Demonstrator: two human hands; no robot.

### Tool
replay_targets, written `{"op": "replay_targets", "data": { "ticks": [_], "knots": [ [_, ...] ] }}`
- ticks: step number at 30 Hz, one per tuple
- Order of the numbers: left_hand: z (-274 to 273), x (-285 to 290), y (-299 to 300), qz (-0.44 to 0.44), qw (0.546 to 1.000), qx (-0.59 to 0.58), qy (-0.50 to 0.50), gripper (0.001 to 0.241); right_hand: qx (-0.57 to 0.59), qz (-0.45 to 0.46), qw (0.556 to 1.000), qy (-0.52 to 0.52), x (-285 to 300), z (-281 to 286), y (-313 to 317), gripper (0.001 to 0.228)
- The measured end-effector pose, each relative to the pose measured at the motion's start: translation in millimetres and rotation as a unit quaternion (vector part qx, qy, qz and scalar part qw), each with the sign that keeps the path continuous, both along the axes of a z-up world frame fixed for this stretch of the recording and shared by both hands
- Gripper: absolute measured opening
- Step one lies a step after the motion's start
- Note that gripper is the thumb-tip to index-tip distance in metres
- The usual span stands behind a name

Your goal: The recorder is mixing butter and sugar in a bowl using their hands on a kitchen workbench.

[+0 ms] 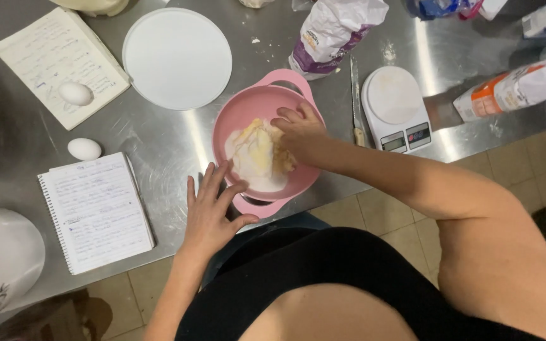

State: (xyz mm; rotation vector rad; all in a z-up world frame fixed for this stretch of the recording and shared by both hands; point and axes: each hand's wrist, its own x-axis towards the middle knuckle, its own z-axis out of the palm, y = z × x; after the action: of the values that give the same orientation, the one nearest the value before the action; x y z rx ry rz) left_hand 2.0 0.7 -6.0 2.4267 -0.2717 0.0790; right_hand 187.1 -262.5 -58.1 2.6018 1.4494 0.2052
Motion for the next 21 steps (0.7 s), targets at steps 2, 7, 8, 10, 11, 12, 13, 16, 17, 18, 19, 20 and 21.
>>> {"op": "replay_targets", "data": {
  "ticks": [2, 7, 8, 10, 11, 12, 13, 16, 17, 18, 19, 20, 21],
  "knots": [
    [-5.0, 1.9, -1.3, -0.012, 1.0, -0.012, -0.001, 0.071, 0.008, -0.018, 1.0, -0.009, -13.0, 3.4, -4.5, 0.013],
    [-0.6, -1.3, 4.0, -0.029, 0.999, -0.025, -0.016, 0.076, -0.148, -0.158, 0.971, 0.106, -23.9, 32.5, 15.6, 0.068],
    [-3.3, -2.1, 4.5, -0.029, 0.999, -0.026, -0.009, 0.077, -0.121, -0.149, 0.975, 0.114, -24.3, 29.3, 15.2, 0.079],
    [-8.1, -1.1, 4.9, -0.038, 0.999, -0.03, -0.007, 0.079, -0.095, -0.148, 0.977, 0.117, -25.3, 30.9, 19.1, 0.091],
    [-9.7, -0.4, 4.6, -0.038, 0.999, -0.03, -0.006, 0.077, -0.079, -0.163, 0.975, 0.128, -27.0, 35.2, 23.3, 0.102],
    [-11.7, 0.4, 4.1, -0.037, 0.999, -0.031, -0.005, 0.075, -0.062, -0.178, 0.972, 0.138, -28.5, 38.9, 27.2, 0.113],
    [-12.3, 1.4, 4.4, -0.046, 0.998, -0.035, -0.005, 0.075, -0.065, -0.187, 0.97, 0.137, -27.0, 38.7, 31.3, 0.113],
    [-13.4, 1.1, 3.3, -0.052, 0.998, -0.036, -0.001, 0.074, -0.036, -0.181, 0.976, 0.116, -23.1, 37.6, 40.1, 0.119],
    [-12.7, 2.0, 3.9, -0.049, 0.998, -0.038, -0.006, 0.073, -0.023, -0.197, 0.967, 0.161, -18.1, 37.8, 44.7, 0.115],
    [-11.7, 2.4, 5.4, -0.047, 0.998, -0.04, -0.012, 0.072, -0.009, -0.211, 0.955, 0.206, -13.4, 38.3, 50.0, 0.111],
    [-12.9, 2.8, 5.1, -0.041, 0.998, -0.039, -0.011, 0.072, -0.008, -0.206, 0.956, 0.207, -11.5, 33.6, 51.2, 0.111],
    [-14.1, 3.0, 5.5, -0.045, 0.998, -0.041, -0.016, 0.072, -0.015, -0.217, 0.955, 0.202, -9.8, 29.0, 53.0, 0.112],
    [-15.6, 3.7, 6.2, -0.048, 0.998, -0.043, -0.021, 0.073, -0.021, -0.226, 0.954, 0.197, -7.0, 24.1, 55.8, 0.112]
  ]
}}
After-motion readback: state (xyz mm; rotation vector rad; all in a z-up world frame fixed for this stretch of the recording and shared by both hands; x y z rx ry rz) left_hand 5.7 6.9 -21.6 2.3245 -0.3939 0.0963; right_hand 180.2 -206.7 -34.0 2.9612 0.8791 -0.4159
